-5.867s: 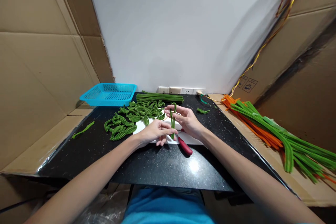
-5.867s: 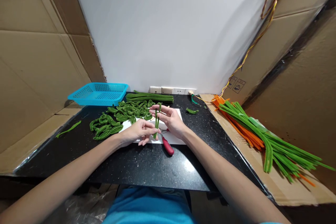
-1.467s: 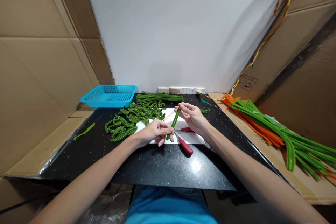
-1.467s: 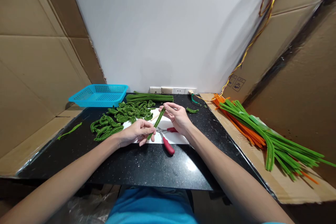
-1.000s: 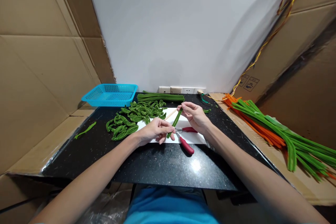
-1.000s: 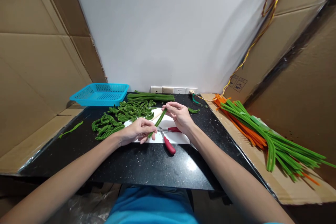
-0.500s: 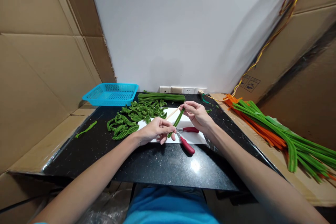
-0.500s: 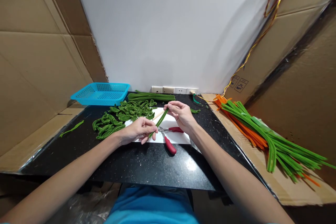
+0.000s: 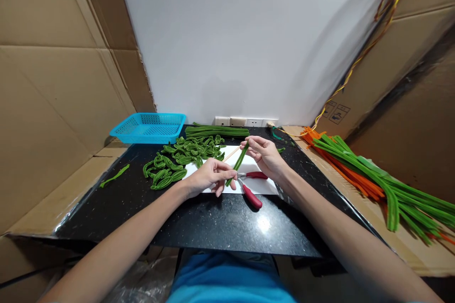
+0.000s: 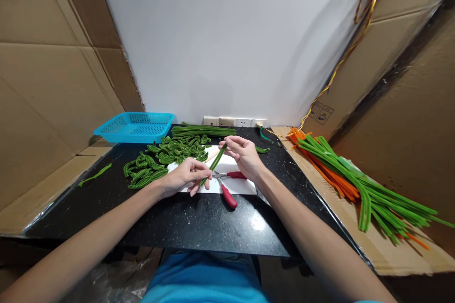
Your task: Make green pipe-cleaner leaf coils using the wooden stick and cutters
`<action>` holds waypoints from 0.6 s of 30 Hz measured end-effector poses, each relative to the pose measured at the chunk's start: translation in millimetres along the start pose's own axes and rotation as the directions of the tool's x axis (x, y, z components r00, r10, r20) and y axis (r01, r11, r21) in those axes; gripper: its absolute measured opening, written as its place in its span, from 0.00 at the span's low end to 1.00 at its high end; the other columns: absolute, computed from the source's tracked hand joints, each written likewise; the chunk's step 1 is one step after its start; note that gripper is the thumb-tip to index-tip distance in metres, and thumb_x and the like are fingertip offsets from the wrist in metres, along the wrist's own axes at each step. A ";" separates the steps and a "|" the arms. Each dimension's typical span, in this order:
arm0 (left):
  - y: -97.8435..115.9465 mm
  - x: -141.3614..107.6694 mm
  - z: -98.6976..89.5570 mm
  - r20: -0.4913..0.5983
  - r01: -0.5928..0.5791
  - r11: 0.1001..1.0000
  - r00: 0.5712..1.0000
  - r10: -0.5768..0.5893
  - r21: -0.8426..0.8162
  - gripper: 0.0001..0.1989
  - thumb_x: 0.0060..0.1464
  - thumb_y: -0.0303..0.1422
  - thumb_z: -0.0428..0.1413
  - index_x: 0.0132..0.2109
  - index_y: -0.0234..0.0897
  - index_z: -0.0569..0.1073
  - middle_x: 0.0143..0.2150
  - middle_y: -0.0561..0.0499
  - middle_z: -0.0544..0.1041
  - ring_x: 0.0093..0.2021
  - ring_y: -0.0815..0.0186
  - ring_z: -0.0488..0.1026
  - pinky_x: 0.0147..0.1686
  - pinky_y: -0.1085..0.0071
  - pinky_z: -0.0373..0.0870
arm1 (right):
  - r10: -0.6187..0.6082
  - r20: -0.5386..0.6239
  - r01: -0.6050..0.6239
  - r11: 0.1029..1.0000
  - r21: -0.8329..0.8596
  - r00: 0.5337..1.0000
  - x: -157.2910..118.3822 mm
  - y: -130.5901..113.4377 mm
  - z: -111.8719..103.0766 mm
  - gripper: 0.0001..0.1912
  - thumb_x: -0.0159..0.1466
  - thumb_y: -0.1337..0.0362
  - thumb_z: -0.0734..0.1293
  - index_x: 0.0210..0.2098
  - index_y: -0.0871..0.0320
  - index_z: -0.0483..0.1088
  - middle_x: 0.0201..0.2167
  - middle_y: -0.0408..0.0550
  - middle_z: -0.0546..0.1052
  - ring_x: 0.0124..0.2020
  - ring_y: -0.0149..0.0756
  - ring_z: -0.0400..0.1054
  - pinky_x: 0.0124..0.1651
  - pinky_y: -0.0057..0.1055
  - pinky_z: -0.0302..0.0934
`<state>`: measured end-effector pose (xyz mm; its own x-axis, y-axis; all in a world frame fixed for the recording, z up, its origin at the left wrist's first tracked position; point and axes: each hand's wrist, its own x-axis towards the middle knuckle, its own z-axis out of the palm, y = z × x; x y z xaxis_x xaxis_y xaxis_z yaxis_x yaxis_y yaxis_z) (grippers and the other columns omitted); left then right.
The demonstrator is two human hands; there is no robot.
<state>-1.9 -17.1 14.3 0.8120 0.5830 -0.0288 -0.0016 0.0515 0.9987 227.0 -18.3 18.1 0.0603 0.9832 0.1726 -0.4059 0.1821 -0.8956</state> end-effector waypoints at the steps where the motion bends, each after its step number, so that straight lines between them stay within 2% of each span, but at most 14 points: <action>1: -0.2 0.2 0.6 -0.002 -0.005 1.000 1.000 0.005 0.003 0.18 0.60 0.44 0.65 0.37 0.28 0.80 0.33 0.42 0.84 0.16 0.75 0.73 0.13 0.81 0.53 | 0.005 0.007 -0.005 1.000 -0.001 1.000 -0.6 0.2 0.8 0.20 0.47 0.54 0.85 0.34 0.55 0.82 0.33 0.47 0.84 0.38 0.36 0.79 0.49 0.34 0.72; 7: 1.0 0.5 4.1 0.021 0.027 1.000 0.999 -0.027 -0.010 0.21 0.56 0.46 0.68 0.35 0.28 0.80 0.32 0.43 0.84 0.16 0.73 0.73 0.13 0.81 0.61 | -0.012 0.038 0.013 1.000 -0.022 0.999 -3.8 1.9 4.4 0.20 0.48 0.52 0.85 0.31 0.57 0.82 0.30 0.46 0.83 0.32 0.34 0.77 0.40 0.31 0.72; 18: 3.5 0.3 6.3 0.019 0.025 0.998 0.999 -0.027 0.062 0.21 0.56 0.46 0.68 0.34 0.28 0.81 0.31 0.43 0.84 0.17 0.74 0.72 0.15 0.81 0.62 | -0.035 -0.003 0.034 0.998 -0.058 0.999 -4.7 5.3 6.3 0.21 0.47 0.50 0.85 0.29 0.58 0.82 0.28 0.47 0.82 0.28 0.35 0.76 0.39 0.35 0.73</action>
<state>2.0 -21.9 18.1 0.8225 0.5661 -0.0546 0.0553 0.0159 0.9983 218.9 -22.1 15.2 0.0770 0.9763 0.2023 -0.3502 0.2164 -0.9113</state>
